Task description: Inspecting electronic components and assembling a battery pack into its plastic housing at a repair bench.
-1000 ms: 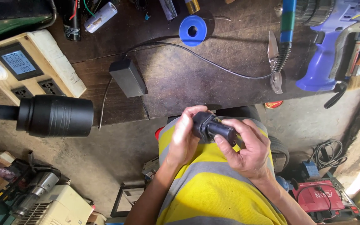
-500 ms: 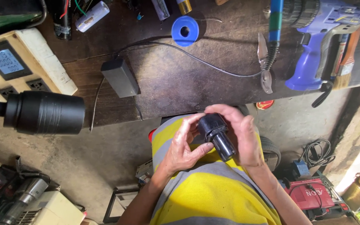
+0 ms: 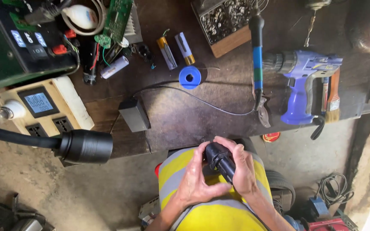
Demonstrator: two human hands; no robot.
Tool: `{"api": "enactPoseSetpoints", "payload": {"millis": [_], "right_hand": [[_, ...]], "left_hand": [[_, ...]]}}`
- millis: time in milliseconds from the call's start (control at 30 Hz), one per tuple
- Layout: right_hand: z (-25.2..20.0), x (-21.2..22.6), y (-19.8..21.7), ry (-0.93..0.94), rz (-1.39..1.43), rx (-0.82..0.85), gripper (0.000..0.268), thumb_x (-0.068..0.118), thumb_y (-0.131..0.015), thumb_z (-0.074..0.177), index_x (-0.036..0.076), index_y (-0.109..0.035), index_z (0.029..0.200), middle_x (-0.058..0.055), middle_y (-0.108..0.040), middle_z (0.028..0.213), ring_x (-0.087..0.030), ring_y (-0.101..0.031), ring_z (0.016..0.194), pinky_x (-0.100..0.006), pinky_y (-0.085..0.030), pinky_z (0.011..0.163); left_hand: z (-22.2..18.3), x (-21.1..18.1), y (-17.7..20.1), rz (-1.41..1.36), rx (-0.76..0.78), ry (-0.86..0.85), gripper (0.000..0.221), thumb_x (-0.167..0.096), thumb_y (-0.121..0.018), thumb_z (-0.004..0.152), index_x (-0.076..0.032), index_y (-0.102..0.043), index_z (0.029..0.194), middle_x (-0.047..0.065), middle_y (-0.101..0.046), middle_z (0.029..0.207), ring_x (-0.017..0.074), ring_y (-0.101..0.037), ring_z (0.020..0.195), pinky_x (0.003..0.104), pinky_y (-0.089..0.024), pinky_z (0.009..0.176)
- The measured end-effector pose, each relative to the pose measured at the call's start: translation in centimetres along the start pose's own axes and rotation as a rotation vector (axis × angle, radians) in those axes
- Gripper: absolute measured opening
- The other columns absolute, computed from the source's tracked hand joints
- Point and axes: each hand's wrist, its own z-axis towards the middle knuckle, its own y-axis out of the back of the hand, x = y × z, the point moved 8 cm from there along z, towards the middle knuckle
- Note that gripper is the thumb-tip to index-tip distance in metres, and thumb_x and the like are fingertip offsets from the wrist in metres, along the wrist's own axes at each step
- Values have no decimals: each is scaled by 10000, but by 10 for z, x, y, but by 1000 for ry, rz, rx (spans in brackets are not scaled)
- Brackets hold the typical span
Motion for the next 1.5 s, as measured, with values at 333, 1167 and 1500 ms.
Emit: {"api": "enactPoseSetpoints", "payload": {"millis": [333,1167,1500], "right_hand": [[19,-35,1,-346,307,-246,794,638,-246,1031,55,-737,1254,-265,-649,1171,-425,-697,859,-393,-571,702],[47,12,17,-115,-272,-461,722,542,-262,1089,24,-766,1099,-234,-707,1048,-469,-656,1102,-532,-431,1054],[55,4,21,-120,-333,-472,627,498,-278,1102,98,-759,1147,-135,-721,977,-372,-686,1064,-472,-475,1003]], "left_hand": [[16,39,-3,0,-17,73,991,-364,-877,767,81,-393,1509,275,-514,1250,469,-577,1190,496,-580,968],[46,44,-20,-415,-93,451,546,-113,-422,1064,-155,-353,1605,319,-590,1372,394,-610,1233,568,-531,986],[46,64,-24,-417,-114,454,509,-109,-423,1074,-171,-421,1579,126,-574,1336,200,-549,1108,388,-584,974]]}}
